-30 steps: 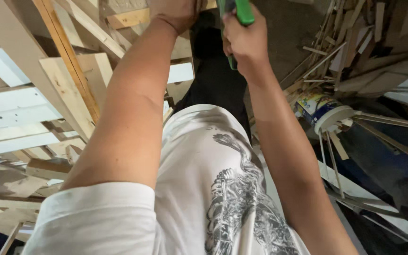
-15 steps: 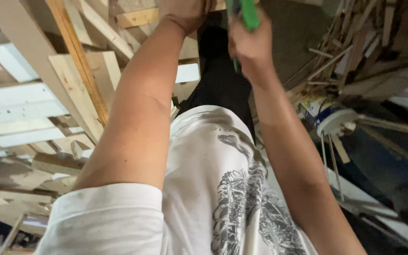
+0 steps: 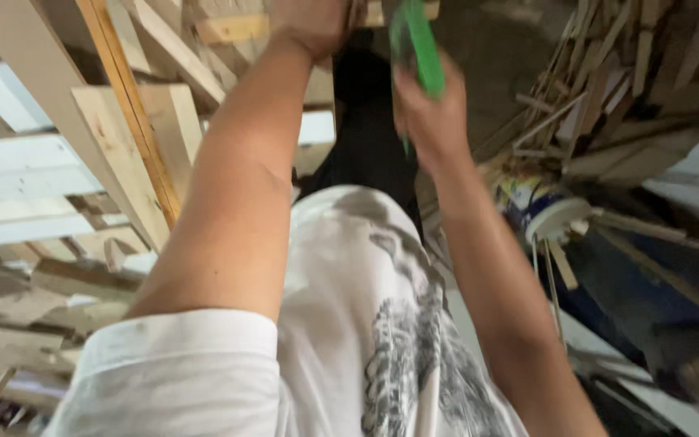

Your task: The person saws small pieces of wood, hammers nails into wooden slats and joints, and assembles the base and frame of a small wooden stool on a workshop table.

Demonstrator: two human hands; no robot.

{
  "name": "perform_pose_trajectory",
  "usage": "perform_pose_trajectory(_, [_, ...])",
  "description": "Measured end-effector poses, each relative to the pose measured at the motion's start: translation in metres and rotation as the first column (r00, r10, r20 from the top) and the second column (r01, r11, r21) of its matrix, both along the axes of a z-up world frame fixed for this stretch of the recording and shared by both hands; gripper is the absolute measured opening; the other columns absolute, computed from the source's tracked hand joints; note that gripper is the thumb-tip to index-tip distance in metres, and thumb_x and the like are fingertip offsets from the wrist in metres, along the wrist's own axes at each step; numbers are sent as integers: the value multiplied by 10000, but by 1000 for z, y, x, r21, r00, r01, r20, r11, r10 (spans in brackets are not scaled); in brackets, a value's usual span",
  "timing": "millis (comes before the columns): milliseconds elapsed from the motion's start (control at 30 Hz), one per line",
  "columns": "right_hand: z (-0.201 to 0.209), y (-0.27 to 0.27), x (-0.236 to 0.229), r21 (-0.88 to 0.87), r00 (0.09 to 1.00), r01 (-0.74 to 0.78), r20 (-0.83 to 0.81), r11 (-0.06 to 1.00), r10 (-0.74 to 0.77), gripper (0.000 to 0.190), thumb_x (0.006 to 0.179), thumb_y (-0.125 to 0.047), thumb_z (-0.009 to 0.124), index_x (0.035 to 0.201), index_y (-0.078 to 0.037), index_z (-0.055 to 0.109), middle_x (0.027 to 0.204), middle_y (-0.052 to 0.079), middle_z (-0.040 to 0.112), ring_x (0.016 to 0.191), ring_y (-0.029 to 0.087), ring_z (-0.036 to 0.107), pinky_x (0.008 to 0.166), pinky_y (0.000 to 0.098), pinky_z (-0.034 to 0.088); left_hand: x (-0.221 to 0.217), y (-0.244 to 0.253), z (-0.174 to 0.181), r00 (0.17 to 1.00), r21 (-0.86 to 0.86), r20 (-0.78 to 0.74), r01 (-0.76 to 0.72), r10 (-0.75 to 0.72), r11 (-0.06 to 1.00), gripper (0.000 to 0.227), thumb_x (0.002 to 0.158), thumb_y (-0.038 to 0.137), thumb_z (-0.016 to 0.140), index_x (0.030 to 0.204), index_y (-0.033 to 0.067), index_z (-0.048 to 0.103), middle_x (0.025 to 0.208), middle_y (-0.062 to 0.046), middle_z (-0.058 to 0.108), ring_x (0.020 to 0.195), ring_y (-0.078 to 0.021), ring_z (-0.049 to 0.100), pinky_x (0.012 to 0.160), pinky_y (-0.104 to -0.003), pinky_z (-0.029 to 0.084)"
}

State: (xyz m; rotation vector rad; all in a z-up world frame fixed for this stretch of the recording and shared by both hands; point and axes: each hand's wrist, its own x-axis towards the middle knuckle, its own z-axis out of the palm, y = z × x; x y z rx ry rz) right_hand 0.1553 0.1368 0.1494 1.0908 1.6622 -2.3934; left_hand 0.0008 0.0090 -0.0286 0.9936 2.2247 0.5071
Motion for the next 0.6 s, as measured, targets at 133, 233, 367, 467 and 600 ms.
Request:
perform_pose_trajectory(133, [18,-10,14,-11,980,69,187,998,-66,132,1009,-77,632,977,-74,503,666,14,497,515,111,494,457,308,407,0,-5,33,936,106,-341,127,-84,986,395,988,407,569,772,136,759,826,-82,738,777,-287,701,654,-471,526])
perform_pose_trajectory(233, [-19,-1,-22,21,991,65,113,998,-67,134,1025,-69,650,986,-56,523,687,30,502,525,125,490,475,323,404,0,-6,40,873,186,-488,113,-8,976,395,974,406,569,735,138,734,825,-54,740,805,-247,721,685,-446,546])
perform_pose_trajectory(367, [-21,5,-27,-27,990,95,108,995,-91,115,1046,-99,621,1013,-59,518,712,18,488,559,115,480,500,327,407,-17,-3,31,981,66,-194,45,-32,997,401,1058,396,577,867,101,770,841,-123,716,761,-316,672,683,-465,512])
perform_pose_trajectory(467, [2,-8,-6,-49,984,135,126,990,-128,151,1004,-60,661,999,-68,510,703,25,500,544,138,504,483,336,401,3,-8,34,952,150,-301,114,-64,982,345,1023,356,574,834,143,768,903,-76,713,868,-289,673,718,-467,507])
perform_pose_trajectory(600, [39,-13,23,-21,959,108,267,994,-98,121,1011,-35,627,998,-63,510,708,21,505,554,115,491,491,311,409,-5,-6,33,982,94,-170,99,-82,991,393,1103,384,551,916,111,763,988,-75,703,929,-299,650,761,-479,492])
